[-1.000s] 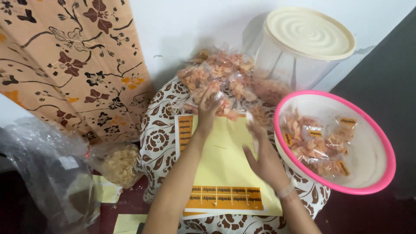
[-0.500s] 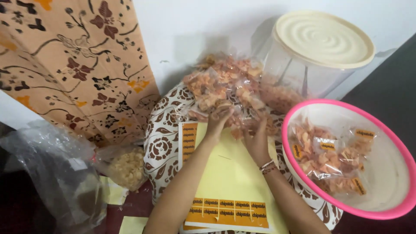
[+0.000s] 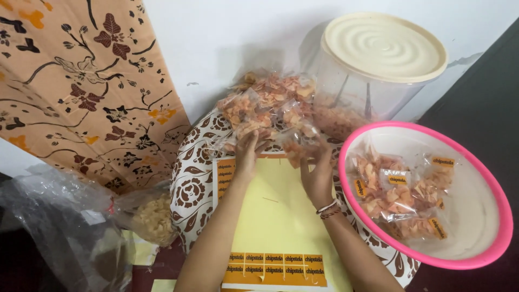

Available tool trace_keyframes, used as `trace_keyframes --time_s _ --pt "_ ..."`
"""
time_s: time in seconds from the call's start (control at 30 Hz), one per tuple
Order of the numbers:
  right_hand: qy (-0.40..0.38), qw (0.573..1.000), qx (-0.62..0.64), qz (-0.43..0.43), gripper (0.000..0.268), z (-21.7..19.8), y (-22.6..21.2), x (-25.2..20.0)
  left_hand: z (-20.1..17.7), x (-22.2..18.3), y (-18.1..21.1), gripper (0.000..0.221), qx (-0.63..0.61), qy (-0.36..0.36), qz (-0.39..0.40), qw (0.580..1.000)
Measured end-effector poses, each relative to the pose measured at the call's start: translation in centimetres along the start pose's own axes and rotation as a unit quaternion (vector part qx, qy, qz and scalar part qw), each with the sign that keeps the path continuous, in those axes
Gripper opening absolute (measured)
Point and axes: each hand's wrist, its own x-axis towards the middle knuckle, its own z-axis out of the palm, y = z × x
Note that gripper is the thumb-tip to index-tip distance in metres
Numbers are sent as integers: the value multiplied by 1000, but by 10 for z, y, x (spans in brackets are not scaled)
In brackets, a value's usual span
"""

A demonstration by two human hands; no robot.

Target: The person picks up a sheet of labels, removes individual labels, and sticks them onto clear plastic bags of snacks.

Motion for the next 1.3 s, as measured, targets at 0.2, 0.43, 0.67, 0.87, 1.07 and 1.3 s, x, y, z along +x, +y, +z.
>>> trace_keyframes --time_s 0.2,0.43,0.67,0.87,1.07,1.3 --pt "-39 998 19 -41 64 2 6 -2 21 -22 10 37 158 -102 95 978" --pt "-43 995 -15 -88 59 1 5 -2 15 -19 -2 24 184 -81 133 970" --pt "-53 995 10 -80 57 3 4 -2 24 -26 10 13 219 -50 263 938" --pt "-52 996 -2 -68 57 -4 -2 0 18 -21 12 8 289 -45 309 905" --pt "-31 999 38 -13 59 -7 -6 3 15 -15 8 12 368 -80 413 829" --pt "-40 997 60 42 59 -10 -12 5 24 -22 10 21 482 -117 523 694"
